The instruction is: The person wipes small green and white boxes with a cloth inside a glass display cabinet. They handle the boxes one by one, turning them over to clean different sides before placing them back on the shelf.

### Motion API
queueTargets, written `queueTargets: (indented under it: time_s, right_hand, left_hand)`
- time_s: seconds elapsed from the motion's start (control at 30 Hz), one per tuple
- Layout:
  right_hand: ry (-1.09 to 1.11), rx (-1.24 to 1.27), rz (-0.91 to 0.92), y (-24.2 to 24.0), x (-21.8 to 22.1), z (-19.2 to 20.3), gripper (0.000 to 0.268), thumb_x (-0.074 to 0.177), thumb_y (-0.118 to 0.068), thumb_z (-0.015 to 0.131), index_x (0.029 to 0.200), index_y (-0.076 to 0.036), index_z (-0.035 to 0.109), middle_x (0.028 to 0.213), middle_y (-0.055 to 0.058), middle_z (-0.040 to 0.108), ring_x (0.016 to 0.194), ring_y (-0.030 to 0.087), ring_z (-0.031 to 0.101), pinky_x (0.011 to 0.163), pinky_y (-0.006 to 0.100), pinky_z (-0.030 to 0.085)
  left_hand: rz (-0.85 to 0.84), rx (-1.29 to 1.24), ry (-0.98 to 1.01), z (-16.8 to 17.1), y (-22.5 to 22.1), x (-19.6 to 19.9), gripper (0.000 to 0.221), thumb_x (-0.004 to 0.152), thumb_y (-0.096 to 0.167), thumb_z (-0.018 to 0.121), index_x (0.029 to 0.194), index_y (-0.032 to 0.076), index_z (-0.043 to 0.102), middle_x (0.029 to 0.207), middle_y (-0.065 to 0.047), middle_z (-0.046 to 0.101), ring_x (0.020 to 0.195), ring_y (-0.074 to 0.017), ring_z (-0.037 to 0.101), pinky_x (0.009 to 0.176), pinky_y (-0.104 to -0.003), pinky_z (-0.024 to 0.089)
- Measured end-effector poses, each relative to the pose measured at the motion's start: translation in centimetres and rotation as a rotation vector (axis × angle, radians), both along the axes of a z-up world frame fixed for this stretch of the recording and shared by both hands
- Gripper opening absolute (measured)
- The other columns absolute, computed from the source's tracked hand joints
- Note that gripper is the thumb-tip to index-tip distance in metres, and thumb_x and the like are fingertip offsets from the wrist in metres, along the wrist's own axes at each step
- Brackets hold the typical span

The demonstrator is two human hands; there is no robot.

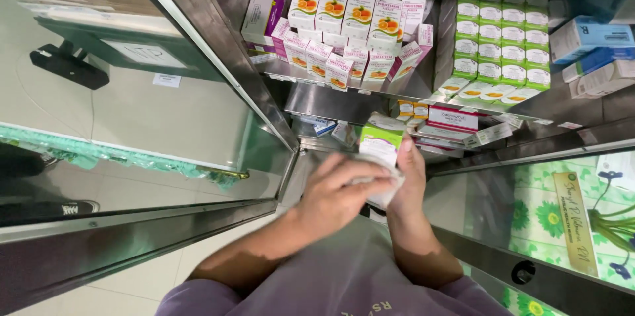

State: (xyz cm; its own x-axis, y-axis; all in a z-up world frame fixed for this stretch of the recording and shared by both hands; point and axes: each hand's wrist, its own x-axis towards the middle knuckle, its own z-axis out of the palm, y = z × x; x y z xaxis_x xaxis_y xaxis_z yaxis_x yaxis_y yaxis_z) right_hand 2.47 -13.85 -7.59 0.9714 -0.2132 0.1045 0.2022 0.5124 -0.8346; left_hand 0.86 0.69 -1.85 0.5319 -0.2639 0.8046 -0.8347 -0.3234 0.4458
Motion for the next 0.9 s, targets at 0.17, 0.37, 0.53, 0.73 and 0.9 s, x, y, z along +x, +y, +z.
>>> queueTargets:
  time_s: [0.17, 0.37, 0.53, 0.73, 0.9]
  right_hand:
    - [-0.086, 0.104, 0.082, -0.3, -0.4, -3.9, 0.043, 0.105, -0.033, 0.05, 0.12, 0.004, 0.064, 0.084, 0.023, 0.072, 0.069, 0.022, 0.074, 0.064, 0.033, 0.063]
    - [-0.055, 0.152, 0.089, 0.2, -0.6, 3.3, 0.043, 0.105, -0.036, 0.05, 0.115, 0.002, 0.065, 0.096, 0.027, 0.073, 0.078, 0.027, 0.076, 0.07, 0.037, 0.065]
    - [-0.099, 0.118, 0.256, -2.5, -0.9, 2.8, 0.072, 0.093, -0.048, 0.076, 0.136, 0.005, 0.053, 0.121, 0.024, 0.069, 0.083, 0.025, 0.075, 0.068, 0.029, 0.062]
    - [-0.314, -0.21, 0.077, -1.6, -1.3, 3.7, 0.078, 0.083, -0.028, 0.078, 0.146, 0.006, 0.046, 0.121, 0.018, 0.065, 0.101, 0.023, 0.065, 0.089, 0.032, 0.055]
    - [-0.496, -0.71, 0.037, -1.0, -0.6, 6.8, 0.072, 0.066, -0.015, 0.085, 0.13, 0.0, 0.057, 0.124, 0.02, 0.065, 0.111, 0.031, 0.062, 0.099, 0.041, 0.052]
  left_hand:
    - [0.076, -0.018, -0.044, 4.6, 0.8, 2.3, 0.027, 0.095, 0.003, 0.07, 0.116, 0.017, 0.078, 0.118, 0.001, 0.072, 0.092, -0.0189, 0.064, 0.086, -0.03, 0.055]
    - [0.051, 0.017, -0.06, 1.7, -0.8, -1.3, 0.025, 0.096, 0.002, 0.065, 0.116, 0.013, 0.076, 0.119, -0.003, 0.071, 0.091, -0.0231, 0.065, 0.083, -0.034, 0.055]
    - [0.004, 0.141, 0.097, 1.7, -0.1, -3.1, 0.035, 0.082, -0.001, 0.077, 0.114, 0.012, 0.077, 0.124, 0.003, 0.068, 0.089, -0.0155, 0.057, 0.083, -0.025, 0.047]
    - [0.069, 0.029, 0.064, 5.7, 2.8, -2.0, 0.031, 0.081, -0.006, 0.077, 0.108, 0.01, 0.079, 0.115, -0.005, 0.073, 0.087, -0.0167, 0.061, 0.079, -0.029, 0.047]
    - [0.065, 0.075, 0.08, 10.9, 3.2, -1.4, 0.034, 0.078, 0.0, 0.084, 0.11, 0.007, 0.078, 0.118, -0.004, 0.069, 0.096, -0.0211, 0.064, 0.086, -0.032, 0.054]
